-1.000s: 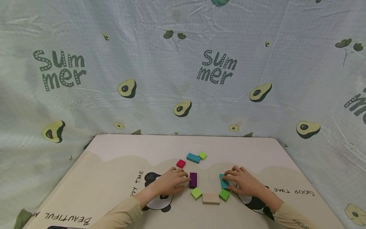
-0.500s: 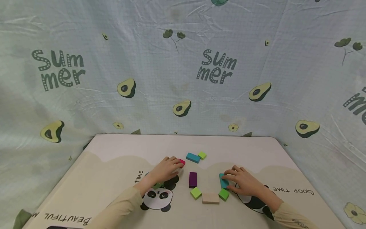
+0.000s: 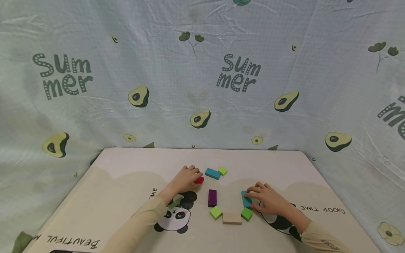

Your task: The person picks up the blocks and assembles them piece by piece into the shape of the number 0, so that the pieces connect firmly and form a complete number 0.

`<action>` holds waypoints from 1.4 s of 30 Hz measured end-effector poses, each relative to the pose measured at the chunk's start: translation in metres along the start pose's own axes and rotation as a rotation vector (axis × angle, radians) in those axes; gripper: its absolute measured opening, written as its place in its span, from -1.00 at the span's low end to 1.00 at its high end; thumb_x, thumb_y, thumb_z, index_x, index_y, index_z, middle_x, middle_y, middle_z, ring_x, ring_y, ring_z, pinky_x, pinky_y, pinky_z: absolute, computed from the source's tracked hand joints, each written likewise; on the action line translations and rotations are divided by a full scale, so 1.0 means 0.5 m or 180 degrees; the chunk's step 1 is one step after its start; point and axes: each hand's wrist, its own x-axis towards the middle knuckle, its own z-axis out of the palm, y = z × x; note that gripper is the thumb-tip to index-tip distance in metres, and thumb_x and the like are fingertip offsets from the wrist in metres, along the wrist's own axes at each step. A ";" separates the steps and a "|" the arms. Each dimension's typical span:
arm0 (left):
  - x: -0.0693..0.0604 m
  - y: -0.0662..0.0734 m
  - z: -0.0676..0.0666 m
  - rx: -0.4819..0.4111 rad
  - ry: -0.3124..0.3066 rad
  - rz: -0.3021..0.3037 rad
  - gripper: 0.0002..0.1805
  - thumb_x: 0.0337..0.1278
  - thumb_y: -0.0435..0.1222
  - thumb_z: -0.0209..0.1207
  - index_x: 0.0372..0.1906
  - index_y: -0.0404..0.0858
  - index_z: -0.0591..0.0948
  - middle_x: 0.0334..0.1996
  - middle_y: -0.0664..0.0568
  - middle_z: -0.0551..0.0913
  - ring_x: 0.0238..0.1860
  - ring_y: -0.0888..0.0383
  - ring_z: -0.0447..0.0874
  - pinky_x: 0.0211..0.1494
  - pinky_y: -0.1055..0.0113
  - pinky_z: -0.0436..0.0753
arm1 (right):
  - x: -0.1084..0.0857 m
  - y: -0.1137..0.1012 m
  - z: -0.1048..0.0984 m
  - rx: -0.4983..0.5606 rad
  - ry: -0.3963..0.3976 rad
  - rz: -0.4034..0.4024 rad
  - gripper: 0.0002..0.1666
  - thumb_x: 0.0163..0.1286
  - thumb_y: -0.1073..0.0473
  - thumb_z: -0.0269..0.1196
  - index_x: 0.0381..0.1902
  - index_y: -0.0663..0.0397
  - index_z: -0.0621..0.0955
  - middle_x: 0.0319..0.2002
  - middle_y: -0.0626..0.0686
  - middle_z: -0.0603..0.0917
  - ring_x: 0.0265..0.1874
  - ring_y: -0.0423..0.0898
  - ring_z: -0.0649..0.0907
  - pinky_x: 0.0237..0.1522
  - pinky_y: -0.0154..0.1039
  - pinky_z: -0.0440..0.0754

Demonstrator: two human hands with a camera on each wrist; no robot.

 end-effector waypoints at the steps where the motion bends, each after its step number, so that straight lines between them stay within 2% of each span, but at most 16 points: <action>1: 0.001 -0.001 0.001 0.0016 -0.0043 -0.0028 -0.66 -0.05 -0.03 0.20 -0.19 -0.12 0.60 -0.29 0.07 0.60 -0.22 0.14 0.47 -0.24 0.25 0.43 | 0.001 0.000 0.000 -0.0008 -0.0007 0.0003 -0.55 0.04 -0.04 0.30 -0.05 -0.17 0.56 -0.12 -0.10 0.58 -0.21 -0.17 0.43 -0.28 -0.18 0.39; 6: 0.003 -0.003 0.002 0.0019 -0.0276 -0.0138 -0.65 -0.04 -0.01 0.18 -0.18 -0.13 0.60 -0.29 0.06 0.59 -0.21 0.14 0.47 -0.22 0.23 0.45 | 0.001 0.001 0.002 -0.0017 -0.0043 0.0036 -0.56 0.07 -0.06 0.28 -0.05 -0.18 0.56 -0.12 -0.10 0.58 -0.22 -0.17 0.43 -0.30 -0.19 0.40; 11: 0.003 -0.005 0.004 -0.0004 -0.0388 -0.0158 -0.66 -0.03 -0.01 0.17 -0.19 -0.13 0.60 -0.29 0.07 0.60 -0.23 0.16 0.46 -0.24 0.25 0.43 | 0.000 0.002 0.004 -0.0009 -0.0068 0.0069 -0.57 0.08 -0.07 0.27 -0.05 -0.18 0.56 -0.11 -0.10 0.58 -0.22 -0.17 0.42 -0.31 -0.19 0.39; 27: 0.012 0.000 0.013 -0.0161 -0.0407 -0.0190 -0.69 -0.02 -0.07 0.17 -0.17 -0.13 0.58 -0.23 0.05 0.61 -0.19 0.14 0.46 -0.20 0.25 0.43 | 0.001 -0.002 0.000 0.0011 -0.0062 0.0079 -0.57 0.06 -0.05 0.28 -0.06 -0.16 0.57 -0.12 -0.08 0.59 -0.24 -0.18 0.42 -0.31 -0.20 0.39; 38: 0.026 0.009 0.012 -0.0315 -0.0271 0.0014 -0.76 -0.02 -0.10 0.19 -0.22 -0.09 0.57 -0.28 0.11 0.61 -0.24 0.18 0.45 -0.26 0.29 0.42 | 0.001 -0.003 0.000 0.0043 -0.0062 0.0104 -0.57 0.07 -0.04 0.28 -0.05 -0.16 0.57 -0.11 -0.09 0.58 -0.27 -0.20 0.39 -0.33 -0.23 0.36; 42: 0.035 0.017 0.006 -0.0421 -0.0287 0.0075 -0.75 -0.02 -0.11 0.20 -0.20 -0.07 0.57 -0.27 0.11 0.61 -0.23 0.19 0.45 -0.26 0.30 0.42 | 0.000 -0.002 0.002 0.0052 -0.0063 0.0107 -0.57 0.08 -0.04 0.28 -0.05 -0.17 0.57 -0.12 -0.10 0.58 -0.28 -0.21 0.38 -0.34 -0.25 0.35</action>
